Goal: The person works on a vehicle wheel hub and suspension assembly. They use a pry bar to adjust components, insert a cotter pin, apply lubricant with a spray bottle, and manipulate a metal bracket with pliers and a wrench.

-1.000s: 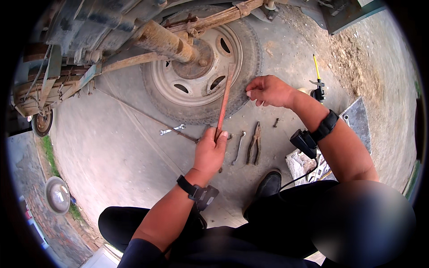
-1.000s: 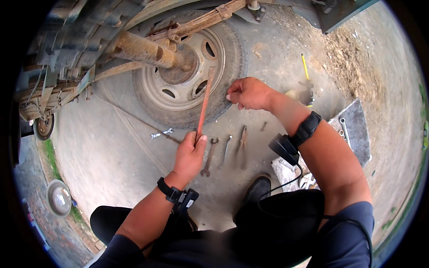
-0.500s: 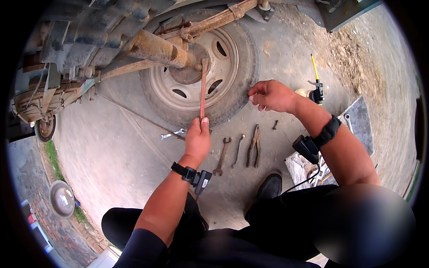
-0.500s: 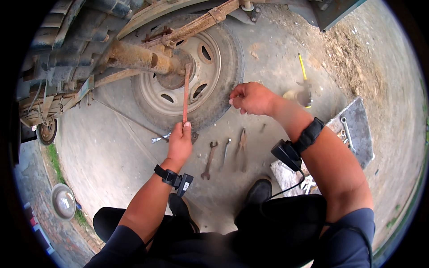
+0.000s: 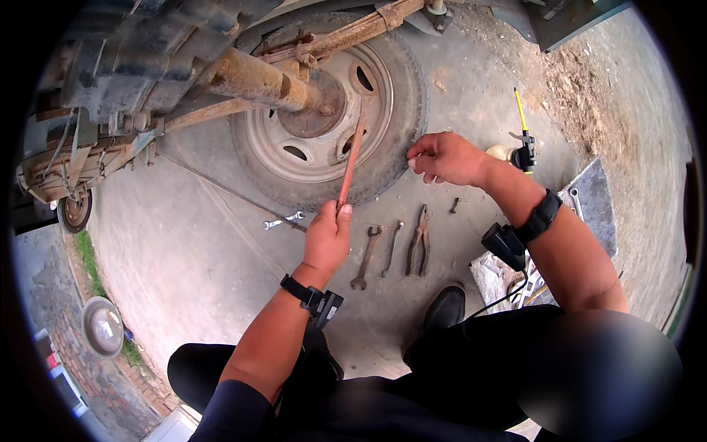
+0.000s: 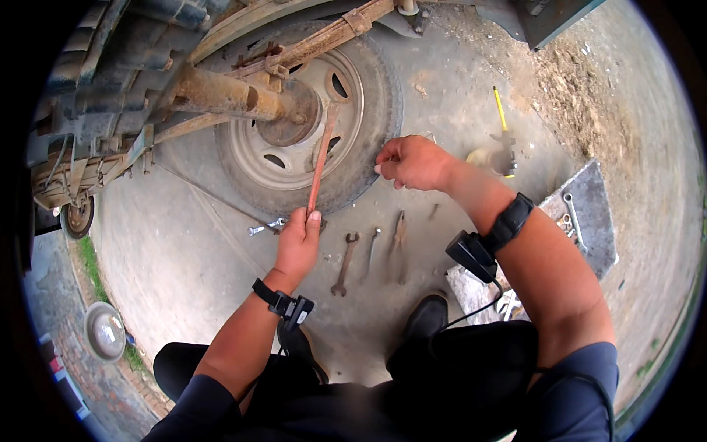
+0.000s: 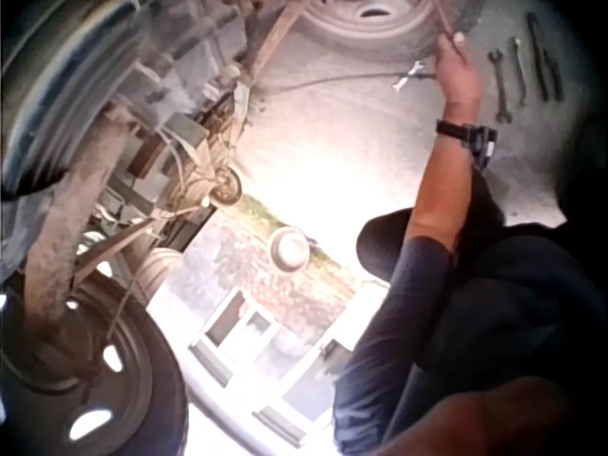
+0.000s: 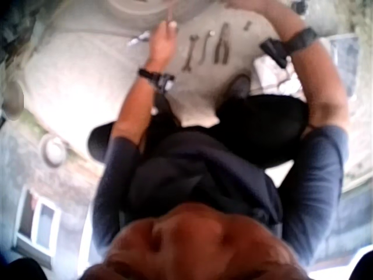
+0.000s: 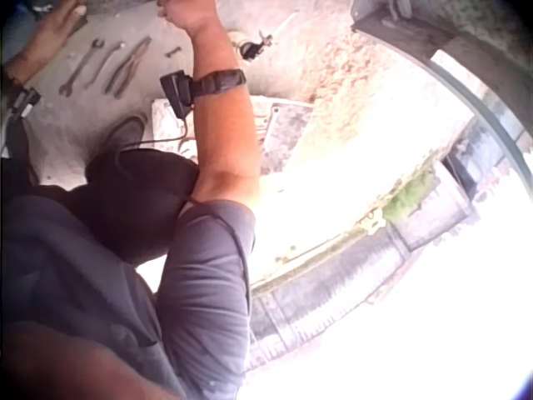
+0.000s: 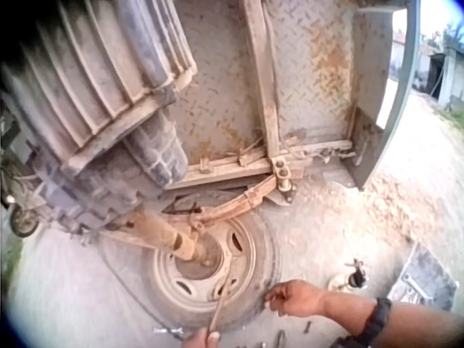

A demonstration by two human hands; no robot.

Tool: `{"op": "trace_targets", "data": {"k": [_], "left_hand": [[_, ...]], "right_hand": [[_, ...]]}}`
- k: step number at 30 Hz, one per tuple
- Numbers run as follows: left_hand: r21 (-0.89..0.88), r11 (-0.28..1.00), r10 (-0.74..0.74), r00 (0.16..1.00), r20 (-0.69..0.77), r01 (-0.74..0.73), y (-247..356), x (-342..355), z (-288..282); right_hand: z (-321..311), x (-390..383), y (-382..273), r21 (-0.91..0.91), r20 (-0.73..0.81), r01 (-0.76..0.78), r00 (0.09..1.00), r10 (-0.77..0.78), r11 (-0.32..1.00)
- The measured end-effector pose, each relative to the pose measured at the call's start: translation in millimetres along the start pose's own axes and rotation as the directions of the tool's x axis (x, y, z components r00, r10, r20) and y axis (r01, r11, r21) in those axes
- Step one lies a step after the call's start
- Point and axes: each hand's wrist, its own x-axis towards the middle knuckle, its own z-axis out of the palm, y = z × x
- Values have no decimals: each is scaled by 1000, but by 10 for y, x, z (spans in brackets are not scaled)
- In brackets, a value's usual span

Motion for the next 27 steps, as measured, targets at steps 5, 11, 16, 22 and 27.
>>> {"op": "trace_targets", "data": {"k": [5,11,16,22,27], "left_hand": [[26,997,-73,997,-2,73,-68,37,-9],[-38,990,-141,988,-70,138,-112,-230,148],[-639,610,-583,812,40,469,-72,-326,278],[-918,257,-705,709,35,301,544,43,221],[-870,263,-612,769,183,417,910,14,411]], "right_hand": [[-9,12,-50,7,13,16,1000,-16,1000],[22,42,-13,16,-14,15,1000,-14,1000],[33,68,-16,29,-16,28,1000,-27,999],[20,49,5,25,-20,46,999,-46,999],[27,77,-8,31,-20,42,999,-42,999]]}}
